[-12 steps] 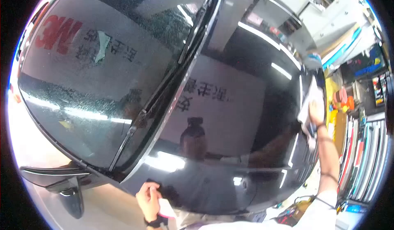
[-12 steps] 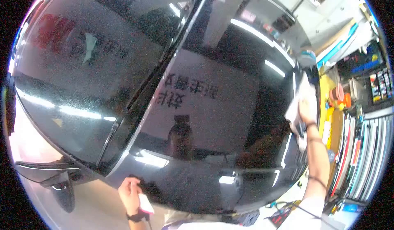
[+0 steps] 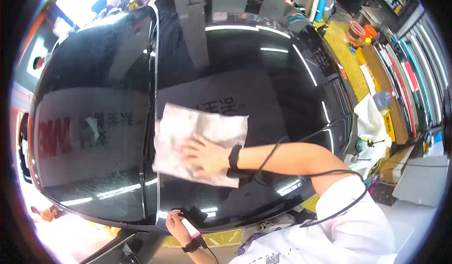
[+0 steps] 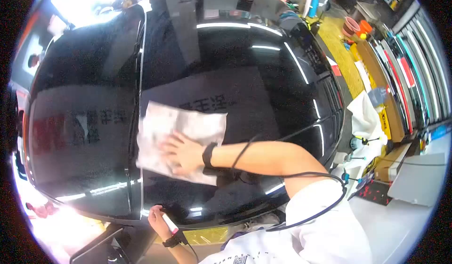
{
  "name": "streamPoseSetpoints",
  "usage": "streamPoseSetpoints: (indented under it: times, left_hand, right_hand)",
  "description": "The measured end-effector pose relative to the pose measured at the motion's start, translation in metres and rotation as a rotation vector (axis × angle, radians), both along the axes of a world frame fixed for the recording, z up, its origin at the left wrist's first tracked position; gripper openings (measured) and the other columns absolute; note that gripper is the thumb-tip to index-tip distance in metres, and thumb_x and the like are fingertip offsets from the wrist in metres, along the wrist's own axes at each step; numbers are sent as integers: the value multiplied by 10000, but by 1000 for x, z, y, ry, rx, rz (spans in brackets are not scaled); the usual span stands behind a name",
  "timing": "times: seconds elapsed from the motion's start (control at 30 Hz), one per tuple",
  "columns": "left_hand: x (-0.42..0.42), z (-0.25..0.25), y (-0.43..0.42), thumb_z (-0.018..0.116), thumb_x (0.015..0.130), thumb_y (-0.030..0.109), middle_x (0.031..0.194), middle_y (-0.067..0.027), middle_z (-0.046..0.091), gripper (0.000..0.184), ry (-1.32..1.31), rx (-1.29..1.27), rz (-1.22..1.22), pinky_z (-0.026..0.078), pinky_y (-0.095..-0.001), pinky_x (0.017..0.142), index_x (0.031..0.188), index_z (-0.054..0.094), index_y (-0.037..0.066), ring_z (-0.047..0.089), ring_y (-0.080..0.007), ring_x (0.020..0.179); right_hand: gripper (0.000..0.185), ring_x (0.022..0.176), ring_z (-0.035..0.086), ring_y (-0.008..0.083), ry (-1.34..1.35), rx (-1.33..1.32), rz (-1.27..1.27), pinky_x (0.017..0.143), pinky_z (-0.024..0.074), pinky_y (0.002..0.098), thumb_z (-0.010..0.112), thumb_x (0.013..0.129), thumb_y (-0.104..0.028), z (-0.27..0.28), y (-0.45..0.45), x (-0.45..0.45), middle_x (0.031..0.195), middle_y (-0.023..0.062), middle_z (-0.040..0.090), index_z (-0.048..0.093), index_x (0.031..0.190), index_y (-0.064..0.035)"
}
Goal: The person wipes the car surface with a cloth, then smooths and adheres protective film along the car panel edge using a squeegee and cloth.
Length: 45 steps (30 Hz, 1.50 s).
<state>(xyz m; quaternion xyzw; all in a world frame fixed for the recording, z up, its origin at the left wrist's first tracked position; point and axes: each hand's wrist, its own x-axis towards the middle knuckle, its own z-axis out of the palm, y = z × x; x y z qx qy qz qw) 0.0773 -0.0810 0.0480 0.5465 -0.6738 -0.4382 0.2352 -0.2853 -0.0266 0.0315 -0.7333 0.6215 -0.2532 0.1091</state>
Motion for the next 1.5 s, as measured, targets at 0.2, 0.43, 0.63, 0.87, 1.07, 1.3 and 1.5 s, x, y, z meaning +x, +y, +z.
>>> streamPoseSetpoints:
  times: [0.2,0.43,0.63,0.87,1.07,1.3,1.5]
  left_hand:
    - [-27,8,19,552,1049,124,664,5,573,176,-22,44,-199,393,-250,565,1017,693,25,520,-71,613]
    - [-114,64,134,527,1058,98,716,-13,616,197,11,419,-401,425,-230,568,1121,698,25,555,-73,635]
    - [-121,51,214,512,1069,133,714,-9,658,231,59,625,-810,486,-239,641,1121,707,20,611,-65,685]
    - [-77,75,253,538,1072,194,747,-9,688,239,37,590,-926,501,-248,672,1158,707,50,630,-72,708]
    - [14,73,232,531,1068,136,732,-11,662,215,241,488,-662,476,-253,663,1176,687,36,596,-68,704]
    - [109,13,195,600,1043,129,1295,-107,659,517,495,420,-166,489,-262,888,1514,389,94,600,-123,1063]
    - [97,2,213,680,1025,267,1377,-103,600,603,637,622,-276,472,-328,1027,1506,423,10,564,-153,1221]
  right_hand:
    - [579,1457,395,358,201,-199,-446,1192,310,560,656,893,-383,-24,115,-161,1547,135,481,571,1426,-174]
    - [591,1513,282,457,838,383,-978,1220,204,620,484,1056,-439,-176,426,-347,1695,159,247,401,1574,-166]
    - [752,1581,91,455,244,440,-1249,1228,90,673,351,1043,-638,-112,346,-214,1746,137,78,126,1677,-302]
    - [796,1581,128,427,263,85,-650,1246,66,644,488,984,-625,-32,178,-6,1722,164,175,325,1634,-196]
    - [748,1569,200,389,176,-91,-334,1257,122,611,568,965,-568,-18,118,161,1707,114,249,396,1596,-204]
    - [289,1110,661,318,-751,78,-256,980,499,402,589,985,-77,18,168,232,1212,155,698,665,1257,-15]
    - [372,1108,660,330,-922,217,-106,932,511,384,612,950,-23,71,225,285,1208,179,656,586,1321,-22]
